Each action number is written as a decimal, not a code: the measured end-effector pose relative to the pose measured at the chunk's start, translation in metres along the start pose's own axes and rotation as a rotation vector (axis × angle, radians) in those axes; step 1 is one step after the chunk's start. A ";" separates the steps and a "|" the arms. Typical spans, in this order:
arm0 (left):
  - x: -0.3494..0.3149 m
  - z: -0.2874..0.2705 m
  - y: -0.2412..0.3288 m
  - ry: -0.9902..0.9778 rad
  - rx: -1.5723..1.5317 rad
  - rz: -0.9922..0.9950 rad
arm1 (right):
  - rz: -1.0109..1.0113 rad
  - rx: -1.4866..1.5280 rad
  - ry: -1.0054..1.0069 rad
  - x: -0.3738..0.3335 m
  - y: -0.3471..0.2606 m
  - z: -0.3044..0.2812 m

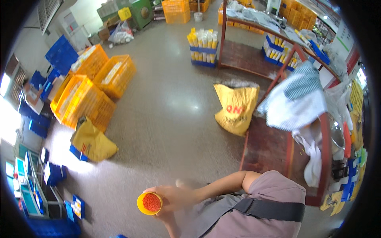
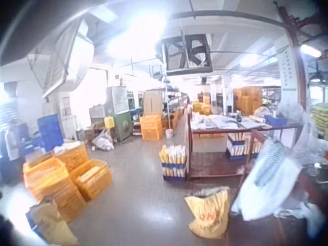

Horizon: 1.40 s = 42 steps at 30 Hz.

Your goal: The person records a document, operates a machine control panel, and moves trays of red pellets. They then weigh red pellets on a digital scale, transfer them between cups, and place a filled yellow cup into a crate.

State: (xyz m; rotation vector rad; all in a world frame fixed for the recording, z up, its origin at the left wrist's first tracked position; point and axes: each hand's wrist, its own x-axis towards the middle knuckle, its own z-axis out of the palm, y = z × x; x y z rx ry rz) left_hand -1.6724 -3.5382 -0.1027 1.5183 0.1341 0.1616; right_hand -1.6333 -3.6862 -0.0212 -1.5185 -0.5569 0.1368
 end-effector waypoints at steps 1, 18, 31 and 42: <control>0.052 0.010 -0.005 -0.018 -0.032 0.013 | -0.015 0.016 -0.012 0.043 0.019 -0.022; 0.957 0.400 -0.020 -0.480 -0.147 0.208 | 0.607 -0.585 1.059 0.517 0.270 -0.657; 1.533 0.636 -0.073 0.095 0.171 0.260 | 0.214 -0.514 0.138 1.151 0.518 -1.165; 2.120 1.106 -0.036 -0.348 -0.039 0.421 | 1.296 -0.432 0.683 1.132 0.714 -1.617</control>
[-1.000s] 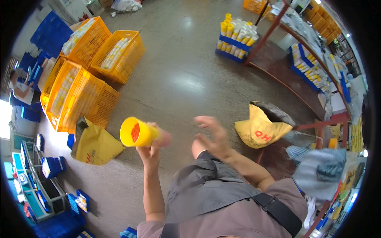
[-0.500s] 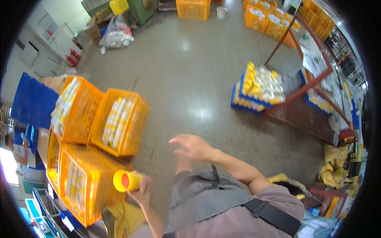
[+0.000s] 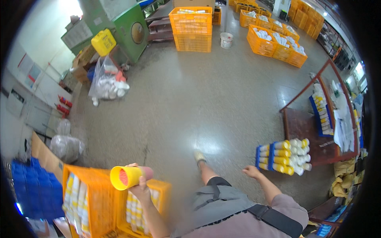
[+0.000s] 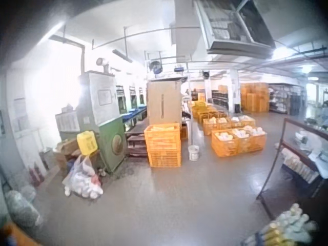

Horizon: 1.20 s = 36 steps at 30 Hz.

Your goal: The person records a document, operates a machine control panel, and moves trays of red pellets. They then weigh red pellets on a digital scale, transfer them between cups, and place a filled yellow cup into a crate.

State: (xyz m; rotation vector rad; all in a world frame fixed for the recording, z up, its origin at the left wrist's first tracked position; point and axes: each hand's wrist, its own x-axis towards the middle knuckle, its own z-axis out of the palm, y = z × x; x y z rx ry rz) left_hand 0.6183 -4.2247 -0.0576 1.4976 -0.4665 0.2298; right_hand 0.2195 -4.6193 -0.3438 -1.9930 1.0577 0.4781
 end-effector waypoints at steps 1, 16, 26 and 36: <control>0.045 0.028 -0.030 -0.050 -0.047 -0.018 | 0.130 0.045 0.067 0.032 -0.011 -0.027; 0.734 0.249 -0.383 0.242 0.176 -0.209 | -1.711 0.404 1.173 0.564 -0.960 -0.597; 1.295 0.532 -0.613 -0.127 0.174 0.073 | -0.877 0.112 1.911 0.925 -1.171 -0.953; 1.715 0.819 -0.859 -0.303 0.015 -0.081 | -1.064 -0.005 1.984 1.321 -1.426 -1.161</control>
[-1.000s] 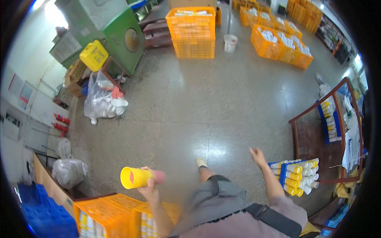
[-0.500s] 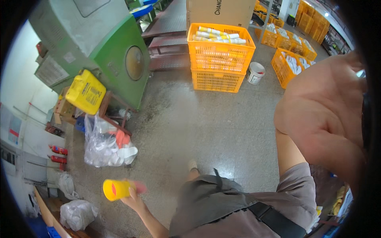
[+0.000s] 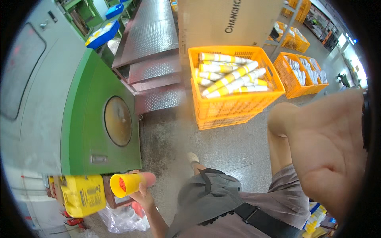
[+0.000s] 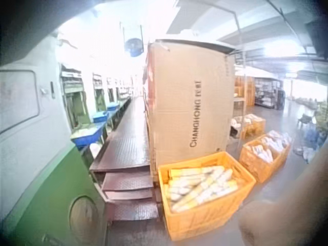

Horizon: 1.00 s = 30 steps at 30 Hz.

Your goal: The person records a document, operates a machine control panel, and moves trays of red pellets. They then weigh red pellets on a digital scale, transfer them between cups, and place a filled yellow cup into a crate.

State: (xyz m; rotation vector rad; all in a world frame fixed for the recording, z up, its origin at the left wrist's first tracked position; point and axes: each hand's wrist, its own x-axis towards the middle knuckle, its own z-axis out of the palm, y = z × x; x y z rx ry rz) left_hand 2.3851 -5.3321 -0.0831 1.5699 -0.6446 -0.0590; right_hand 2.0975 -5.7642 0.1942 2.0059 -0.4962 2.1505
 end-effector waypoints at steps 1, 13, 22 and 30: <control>0.025 0.006 -0.005 0.026 0.029 0.015 | -0.031 0.089 -0.010 -0.002 -0.002 0.046; 0.619 0.161 -0.185 0.267 -0.553 -0.601 | 0.258 0.698 -0.717 -0.159 0.062 0.741; 1.033 0.389 -0.124 -0.391 -0.435 0.007 | 0.840 0.434 -0.932 -0.076 0.184 0.943; 1.247 0.526 -0.112 -0.447 -0.596 -0.480 | 0.861 -0.058 -0.746 0.002 0.391 1.097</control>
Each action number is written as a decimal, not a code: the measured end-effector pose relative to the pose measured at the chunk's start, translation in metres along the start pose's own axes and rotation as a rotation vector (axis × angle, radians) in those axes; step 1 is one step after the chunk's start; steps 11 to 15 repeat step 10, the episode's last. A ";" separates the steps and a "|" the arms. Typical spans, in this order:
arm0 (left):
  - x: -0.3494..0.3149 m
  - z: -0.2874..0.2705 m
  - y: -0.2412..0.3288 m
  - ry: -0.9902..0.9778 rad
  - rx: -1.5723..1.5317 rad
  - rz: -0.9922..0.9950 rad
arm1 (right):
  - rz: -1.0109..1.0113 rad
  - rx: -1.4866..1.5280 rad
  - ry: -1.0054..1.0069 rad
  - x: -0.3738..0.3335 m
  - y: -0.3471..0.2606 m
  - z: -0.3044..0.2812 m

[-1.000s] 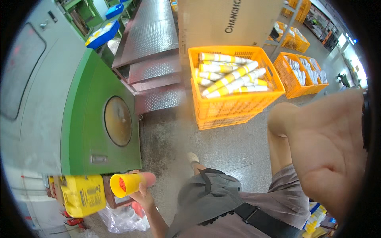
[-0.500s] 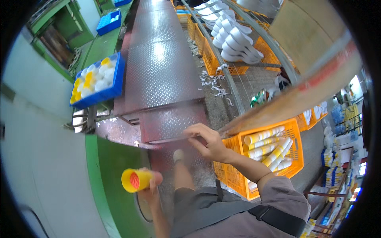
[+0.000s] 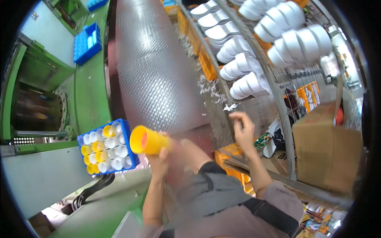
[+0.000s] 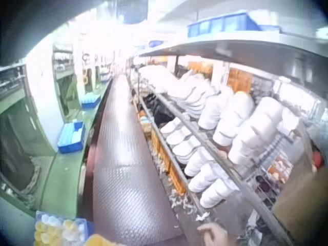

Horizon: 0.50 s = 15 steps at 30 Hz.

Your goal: The person records a document, operates a machine control panel, and moves trays of red pellets. They then weigh red pellets on a digital scale, transfer them between cups, and place a filled yellow cup into a crate.

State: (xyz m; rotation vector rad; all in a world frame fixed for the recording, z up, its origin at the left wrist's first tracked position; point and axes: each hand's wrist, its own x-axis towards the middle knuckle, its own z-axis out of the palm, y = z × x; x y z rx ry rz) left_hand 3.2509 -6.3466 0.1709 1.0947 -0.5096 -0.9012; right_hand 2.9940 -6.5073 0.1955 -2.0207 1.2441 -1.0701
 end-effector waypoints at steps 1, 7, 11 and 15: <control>0.023 0.003 0.017 0.028 0.026 -0.002 | 0.085 0.005 -0.067 0.031 -0.010 0.002; 0.161 0.038 0.100 0.137 0.110 0.029 | -0.069 0.187 -0.282 0.228 -0.095 0.069; 0.244 0.043 0.120 0.193 0.258 0.065 | -0.144 0.378 -0.595 0.309 -0.132 0.133; 0.244 0.043 0.120 0.193 0.258 0.065 | -0.144 0.378 -0.595 0.309 -0.132 0.133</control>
